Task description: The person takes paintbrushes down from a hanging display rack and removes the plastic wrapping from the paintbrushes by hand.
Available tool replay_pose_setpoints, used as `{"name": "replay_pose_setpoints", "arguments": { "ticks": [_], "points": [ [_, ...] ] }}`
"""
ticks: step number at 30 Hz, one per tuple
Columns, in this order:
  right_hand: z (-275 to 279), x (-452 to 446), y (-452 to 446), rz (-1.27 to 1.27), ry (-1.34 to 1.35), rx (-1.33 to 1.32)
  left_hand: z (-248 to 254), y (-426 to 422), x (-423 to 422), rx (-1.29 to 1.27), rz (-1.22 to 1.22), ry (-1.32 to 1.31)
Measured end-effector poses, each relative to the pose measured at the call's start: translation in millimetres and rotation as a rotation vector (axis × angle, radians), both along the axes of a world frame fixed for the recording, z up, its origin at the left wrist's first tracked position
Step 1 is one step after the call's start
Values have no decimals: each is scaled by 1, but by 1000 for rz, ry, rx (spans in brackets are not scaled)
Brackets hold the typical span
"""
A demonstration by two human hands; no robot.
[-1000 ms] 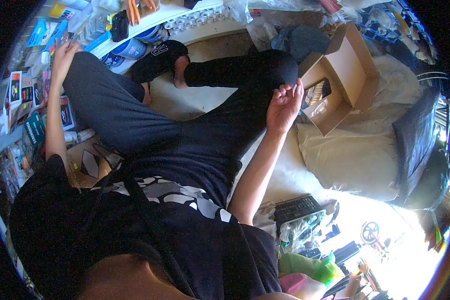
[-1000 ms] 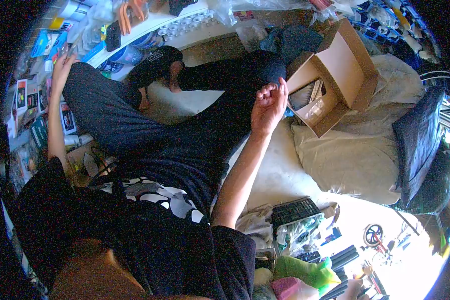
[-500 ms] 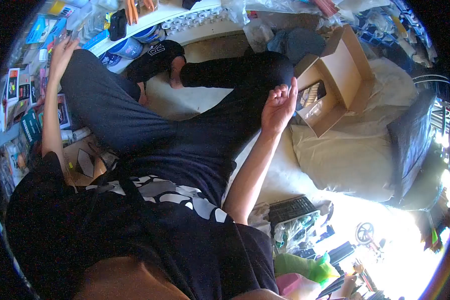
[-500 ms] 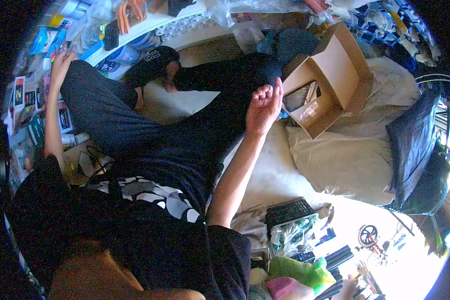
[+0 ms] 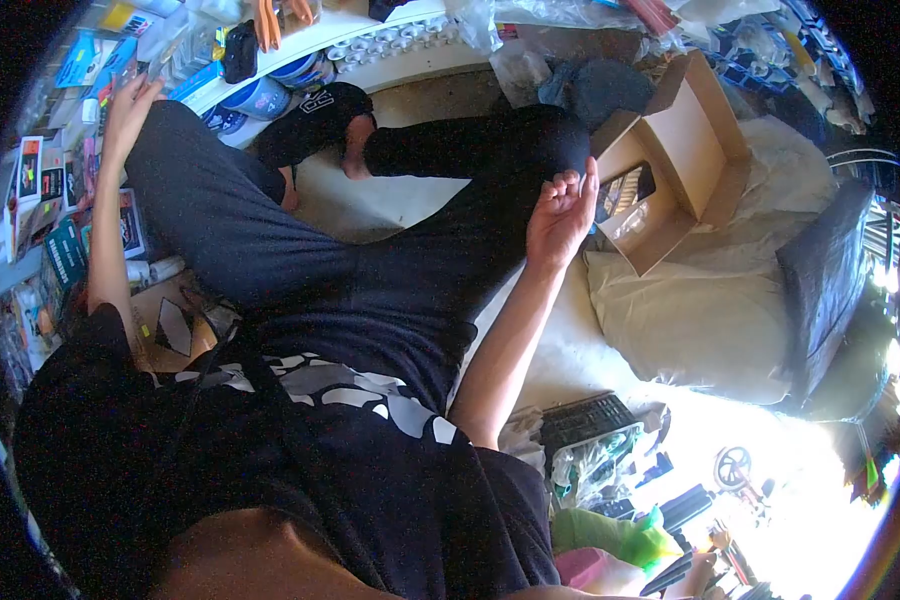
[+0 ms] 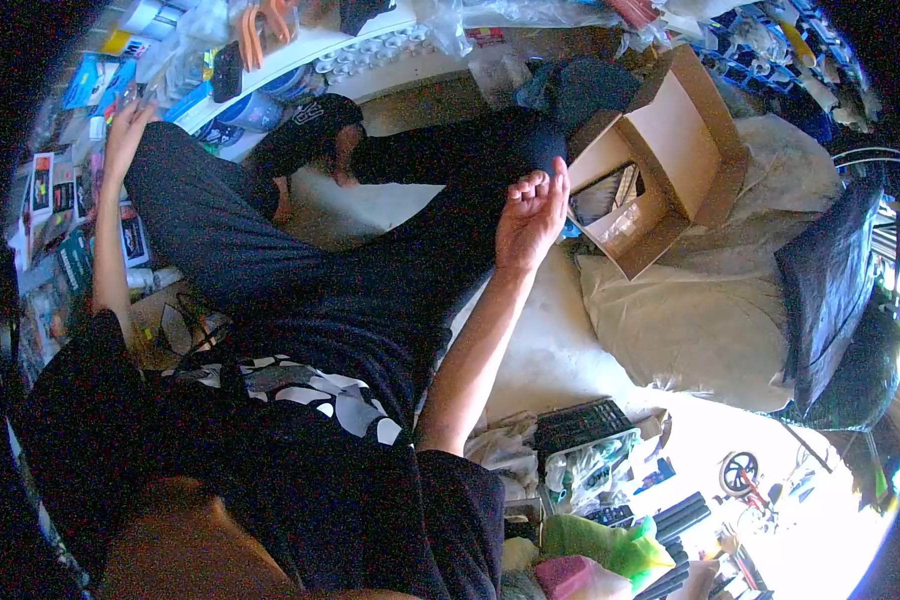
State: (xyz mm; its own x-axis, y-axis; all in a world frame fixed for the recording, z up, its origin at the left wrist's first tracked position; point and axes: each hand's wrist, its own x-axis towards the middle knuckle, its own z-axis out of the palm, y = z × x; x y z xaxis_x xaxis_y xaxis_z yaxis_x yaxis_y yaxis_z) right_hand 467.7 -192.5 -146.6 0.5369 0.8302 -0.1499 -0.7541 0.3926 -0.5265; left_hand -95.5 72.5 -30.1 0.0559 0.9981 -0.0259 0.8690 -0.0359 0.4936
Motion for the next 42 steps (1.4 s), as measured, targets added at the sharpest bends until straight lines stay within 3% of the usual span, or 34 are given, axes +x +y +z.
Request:
{"name": "replay_pose_setpoints", "arguments": {
  "ticks": [16,18,20,21,22,23,26,28,31,37,42],
  "points": [
    [-8,3,-5,-4,11,-33,1,-1,4,8,-21,-16],
    [-10,5,-8,60,-28,99,-2,-3,5,77,-72,7],
    [22,-14,-6,-102,-223,-270,2,-17,17,188,-161,135],
    [13,-6,-13,45,-397,-120,-10,-17,23,119,-100,105],
    [4,-3,-11,-38,-393,-360,-33,-14,15,348,-66,23],
    [2,-4,-4,6,-420,-258,32,-43,59,24,12,-155],
    [1,-11,47,224,-569,-68,11,-47,33,413,-171,-309],
    [19,-46,94,402,-649,4,40,-78,45,502,-30,14],
    [60,-99,123,574,-775,67,44,-105,81,586,97,187],
    [116,-170,129,682,-906,146,16,-151,166,584,274,582],
    [153,-209,138,738,-976,219,-2,-146,251,425,501,1024]
  ]
}}
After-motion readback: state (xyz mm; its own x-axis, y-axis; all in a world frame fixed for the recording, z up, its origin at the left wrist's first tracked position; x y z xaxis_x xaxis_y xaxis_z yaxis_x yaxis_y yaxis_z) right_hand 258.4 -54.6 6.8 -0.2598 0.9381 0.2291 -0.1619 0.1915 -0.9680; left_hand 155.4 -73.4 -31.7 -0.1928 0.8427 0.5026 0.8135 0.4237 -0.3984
